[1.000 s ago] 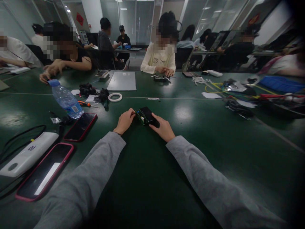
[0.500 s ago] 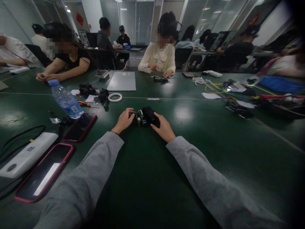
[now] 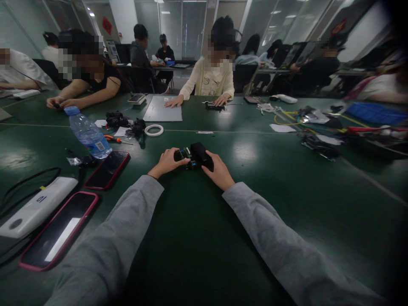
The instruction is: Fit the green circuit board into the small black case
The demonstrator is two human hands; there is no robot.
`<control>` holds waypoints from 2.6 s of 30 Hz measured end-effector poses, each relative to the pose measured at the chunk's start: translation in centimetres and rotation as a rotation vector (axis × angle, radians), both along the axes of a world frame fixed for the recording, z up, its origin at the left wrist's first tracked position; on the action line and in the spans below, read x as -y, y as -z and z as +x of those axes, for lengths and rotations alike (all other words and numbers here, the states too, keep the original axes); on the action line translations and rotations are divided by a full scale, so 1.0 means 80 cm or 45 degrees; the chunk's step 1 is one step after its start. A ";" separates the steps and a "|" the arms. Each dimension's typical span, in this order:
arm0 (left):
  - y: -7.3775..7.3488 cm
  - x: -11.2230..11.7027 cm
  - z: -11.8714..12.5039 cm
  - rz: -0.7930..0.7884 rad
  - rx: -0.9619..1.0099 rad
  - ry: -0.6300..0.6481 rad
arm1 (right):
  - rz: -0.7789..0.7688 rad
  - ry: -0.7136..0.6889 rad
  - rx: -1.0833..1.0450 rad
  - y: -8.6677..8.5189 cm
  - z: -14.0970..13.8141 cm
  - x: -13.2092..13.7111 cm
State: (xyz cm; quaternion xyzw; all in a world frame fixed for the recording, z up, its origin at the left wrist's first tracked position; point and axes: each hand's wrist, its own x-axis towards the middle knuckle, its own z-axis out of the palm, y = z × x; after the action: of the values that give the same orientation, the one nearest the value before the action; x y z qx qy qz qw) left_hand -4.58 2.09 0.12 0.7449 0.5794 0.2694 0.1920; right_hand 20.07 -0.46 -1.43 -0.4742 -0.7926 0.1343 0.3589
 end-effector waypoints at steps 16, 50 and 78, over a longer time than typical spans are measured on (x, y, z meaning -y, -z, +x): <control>-0.003 0.005 0.005 -0.081 0.396 0.143 | -0.005 0.004 0.003 0.001 0.000 -0.002; -0.003 0.011 0.022 -0.408 1.368 0.192 | -0.017 -0.004 0.001 0.001 0.002 -0.002; -0.006 0.011 0.025 -0.471 1.458 0.148 | -0.012 -0.003 0.001 -0.002 0.001 0.000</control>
State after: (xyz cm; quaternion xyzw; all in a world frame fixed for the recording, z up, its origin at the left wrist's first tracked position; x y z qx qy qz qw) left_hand -2.58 1.18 0.60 0.4662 0.3795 0.5114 0.6141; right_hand 20.13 -0.49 -1.28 -0.4751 -0.7927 0.1381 0.3562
